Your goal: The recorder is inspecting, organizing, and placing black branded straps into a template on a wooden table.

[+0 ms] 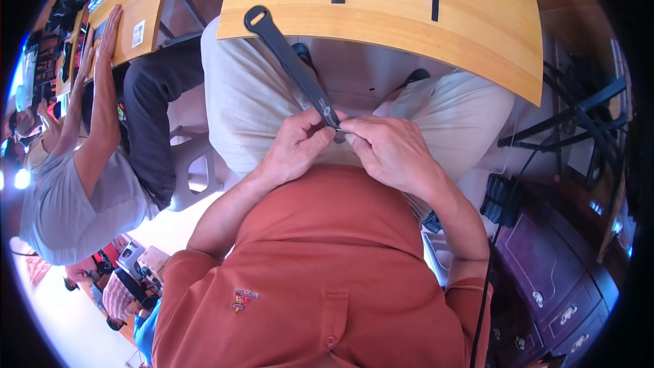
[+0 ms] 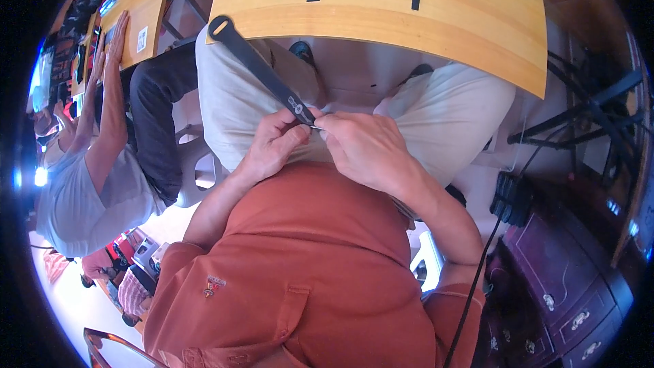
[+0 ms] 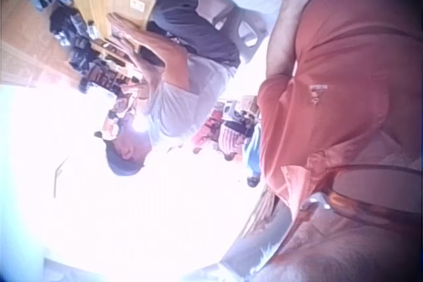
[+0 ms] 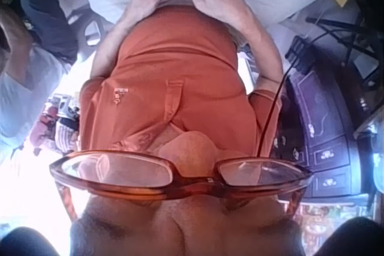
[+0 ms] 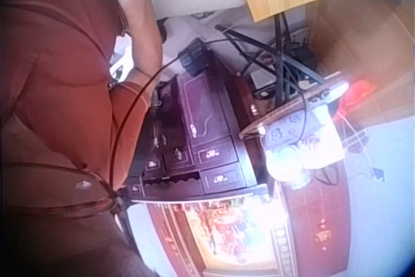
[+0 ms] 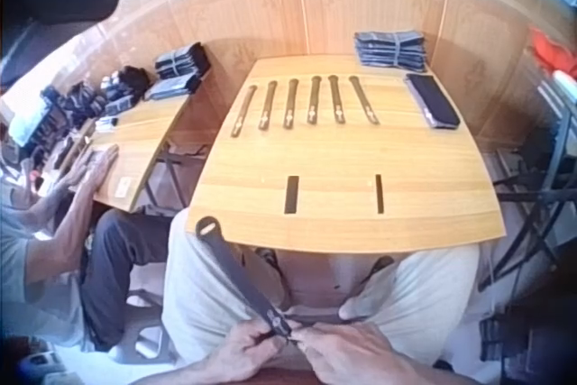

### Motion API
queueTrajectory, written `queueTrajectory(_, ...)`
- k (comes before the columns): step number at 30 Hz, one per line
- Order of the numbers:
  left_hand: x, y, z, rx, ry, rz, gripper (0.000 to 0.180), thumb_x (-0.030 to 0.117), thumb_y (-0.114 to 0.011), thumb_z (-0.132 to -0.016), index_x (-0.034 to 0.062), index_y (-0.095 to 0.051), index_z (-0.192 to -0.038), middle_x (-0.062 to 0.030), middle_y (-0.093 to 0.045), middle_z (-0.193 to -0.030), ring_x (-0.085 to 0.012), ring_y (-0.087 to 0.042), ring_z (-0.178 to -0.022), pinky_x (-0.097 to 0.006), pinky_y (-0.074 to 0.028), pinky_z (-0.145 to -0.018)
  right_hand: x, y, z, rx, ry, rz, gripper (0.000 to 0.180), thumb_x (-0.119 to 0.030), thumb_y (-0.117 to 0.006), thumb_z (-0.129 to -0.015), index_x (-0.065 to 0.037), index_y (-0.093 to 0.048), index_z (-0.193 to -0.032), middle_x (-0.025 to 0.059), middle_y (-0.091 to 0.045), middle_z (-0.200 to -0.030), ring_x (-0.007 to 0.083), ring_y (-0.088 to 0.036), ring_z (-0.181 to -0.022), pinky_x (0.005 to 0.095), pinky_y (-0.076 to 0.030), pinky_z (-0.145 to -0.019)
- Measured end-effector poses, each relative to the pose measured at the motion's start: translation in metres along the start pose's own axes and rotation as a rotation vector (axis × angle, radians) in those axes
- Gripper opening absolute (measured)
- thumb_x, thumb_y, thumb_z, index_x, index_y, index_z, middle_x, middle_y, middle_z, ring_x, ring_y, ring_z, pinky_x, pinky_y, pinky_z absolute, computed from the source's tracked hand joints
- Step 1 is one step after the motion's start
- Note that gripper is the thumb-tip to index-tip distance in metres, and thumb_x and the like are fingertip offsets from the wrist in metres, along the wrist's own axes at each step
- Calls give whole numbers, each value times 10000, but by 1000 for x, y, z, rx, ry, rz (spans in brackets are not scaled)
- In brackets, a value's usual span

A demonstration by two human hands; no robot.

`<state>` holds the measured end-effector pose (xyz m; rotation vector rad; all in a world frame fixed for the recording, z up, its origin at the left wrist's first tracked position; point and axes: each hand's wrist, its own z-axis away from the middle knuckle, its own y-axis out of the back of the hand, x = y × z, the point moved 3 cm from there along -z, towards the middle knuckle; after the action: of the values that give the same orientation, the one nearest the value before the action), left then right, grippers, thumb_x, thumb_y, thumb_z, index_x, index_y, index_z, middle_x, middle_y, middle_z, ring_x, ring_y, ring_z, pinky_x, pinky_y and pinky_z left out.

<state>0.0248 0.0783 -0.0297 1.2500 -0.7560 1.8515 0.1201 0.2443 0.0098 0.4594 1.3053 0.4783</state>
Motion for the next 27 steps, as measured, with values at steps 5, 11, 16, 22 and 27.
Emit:
queueTrajectory(5, 5, -2, 0, 26, 42, 80, 268, 58, -568, -1000, -20, -652, -1242, 0, -657, -1013, -71, -571, -866, -242, -494, -778, 13, -9, -2, 104, -30, -246, 238, -61, -778, -853, -9, -732, -1081, 105, -658, -814, 214, -611, -675, 351, -493, -646)
queueTrajectory(11, -1, -2, 2, 4, 91, 118, 259, 42, -583, -995, -26, -649, -1235, -7, -662, -1027, -75, -581, -868, -238, -496, -773, 29, -26, -4, 265, 151, -435, 170, 7, -798, -831, 18, -718, -980, 83, -642, -843, 159, -576, -697, 302, -471, -636)
queueTrajectory(16, -8, -2, 2, -5, 90, 86, 259, 37, -575, -1000, -29, -629, -1245, -19, -664, -1052, -76, -588, -882, -240, -501, -781, 22, -27, -1, 417, 315, -174, 217, 56, -756, -798, 5, -705, -1003, 110, -666, -930, 224, -682, -751, 345, -542, -634)
queueTrajectory(22, 8, -12, 3, 57, 5, 123, 255, 41, -560, -1010, -37, -633, -1242, -25, -666, -1042, -86, -593, -911, -254, -507, -803, 11, -29, 5, 537, 466, 193, 347, 63, -719, -711, 8, -657, -1049, 96, -659, -983, 247, -684, -649, 369, -542, -524)
queueTrajectory(27, 13, -5, 3, -3, 75, -57, 260, 55, -538, -1012, -39, -651, -1227, -12, -632, -943, -78, -554, -859, -255, -481, -771, 13, -27, 3, 449, 471, 144, 319, 71, -704, -714, 14, -621, -1017, 109, -648, -968, 243, -681, -651, 369, -543, -535)
